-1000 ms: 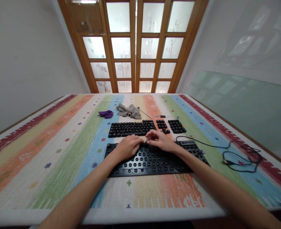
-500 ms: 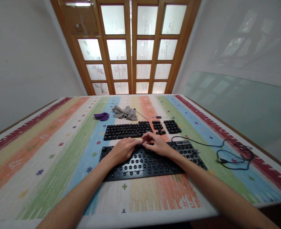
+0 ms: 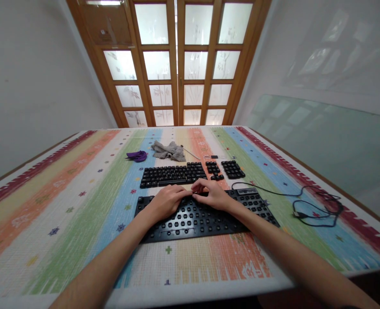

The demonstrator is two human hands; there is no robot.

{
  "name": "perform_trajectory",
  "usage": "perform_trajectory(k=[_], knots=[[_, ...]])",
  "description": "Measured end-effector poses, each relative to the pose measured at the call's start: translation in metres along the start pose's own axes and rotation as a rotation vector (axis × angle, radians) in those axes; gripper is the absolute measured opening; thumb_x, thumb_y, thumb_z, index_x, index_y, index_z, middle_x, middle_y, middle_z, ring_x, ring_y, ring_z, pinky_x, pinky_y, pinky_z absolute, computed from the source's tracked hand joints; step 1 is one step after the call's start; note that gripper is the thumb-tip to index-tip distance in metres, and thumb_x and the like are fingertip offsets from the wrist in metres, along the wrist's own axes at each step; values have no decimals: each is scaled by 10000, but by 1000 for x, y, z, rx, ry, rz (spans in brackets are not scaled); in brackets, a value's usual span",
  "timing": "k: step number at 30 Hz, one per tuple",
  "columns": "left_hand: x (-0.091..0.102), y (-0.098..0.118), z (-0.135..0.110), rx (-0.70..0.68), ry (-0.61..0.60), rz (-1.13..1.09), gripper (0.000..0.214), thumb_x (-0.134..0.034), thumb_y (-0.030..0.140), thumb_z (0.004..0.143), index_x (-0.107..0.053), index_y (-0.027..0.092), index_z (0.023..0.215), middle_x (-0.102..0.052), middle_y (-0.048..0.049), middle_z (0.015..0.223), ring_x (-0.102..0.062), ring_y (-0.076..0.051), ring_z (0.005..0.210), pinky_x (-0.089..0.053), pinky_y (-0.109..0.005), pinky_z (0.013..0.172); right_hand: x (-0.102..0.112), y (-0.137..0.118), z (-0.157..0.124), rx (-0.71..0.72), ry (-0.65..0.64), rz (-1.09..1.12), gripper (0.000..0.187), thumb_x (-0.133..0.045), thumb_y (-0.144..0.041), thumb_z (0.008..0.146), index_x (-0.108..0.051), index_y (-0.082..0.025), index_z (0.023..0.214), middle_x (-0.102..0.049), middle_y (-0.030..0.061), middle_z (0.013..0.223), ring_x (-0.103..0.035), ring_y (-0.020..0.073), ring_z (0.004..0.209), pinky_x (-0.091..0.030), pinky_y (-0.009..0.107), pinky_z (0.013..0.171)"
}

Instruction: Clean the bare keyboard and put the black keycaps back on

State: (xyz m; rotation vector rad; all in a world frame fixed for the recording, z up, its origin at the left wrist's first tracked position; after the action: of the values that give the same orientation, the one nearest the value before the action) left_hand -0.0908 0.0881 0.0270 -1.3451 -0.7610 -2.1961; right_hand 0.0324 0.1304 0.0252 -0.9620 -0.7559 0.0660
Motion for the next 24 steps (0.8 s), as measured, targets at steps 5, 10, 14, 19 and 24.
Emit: perform_trajectory(k=[5,10,14,19,24], knots=[[0,0,1,3,2,1,408,-406,63,899,-606,222,1218,-679,-71,1098,-621,-201,953,-500,-365,841,3,-2,2,23,-24,-111,95,-665,-207,787,-642,-200,879,-665,21,837,-591,144,722,-478,274,664],[-3,1,1,9,-22,20,386,-418,61,890,-630,217,1172,-677,-70,1098,-613,-202,960,-493,-369,856,1,-2,3,42,-80,-151,78,-672,-193,788,-672,-199,866,-657,25,822,-601,150,734,-485,282,681],[-3,1,2,15,-30,19,379,-418,62,893,-635,211,1166,-681,-70,1078,-614,-203,945,-490,-362,847,1,3,2,13,-76,-146,87,-676,-229,795,-685,-199,876,-658,32,842,-612,149,727,-494,285,682],[-3,0,2,28,-42,35,377,-424,63,897,-629,214,1176,-683,-64,1075,-614,-204,944,-483,-357,843,2,8,6,-23,-122,-121,118,-681,-267,787,-696,-193,878,-659,24,799,-595,137,673,-482,268,639],[-3,1,1,30,-40,21,375,-426,69,912,-599,220,1209,-677,-63,1109,-614,-198,975,-476,-351,862,13,10,27,-31,-153,-104,153,-676,-316,792,-721,-178,840,-700,33,800,-605,148,693,-475,265,645]])
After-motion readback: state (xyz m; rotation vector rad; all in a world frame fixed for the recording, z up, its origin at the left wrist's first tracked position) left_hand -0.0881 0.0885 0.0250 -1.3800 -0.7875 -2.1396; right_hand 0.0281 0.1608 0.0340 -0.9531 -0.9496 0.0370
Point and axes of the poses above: each hand's wrist, its own z-axis towards the middle knuckle, its own x-axis out of the back of the hand, y = z × x, the point moved 8 cm from there along z, towards the middle knuckle
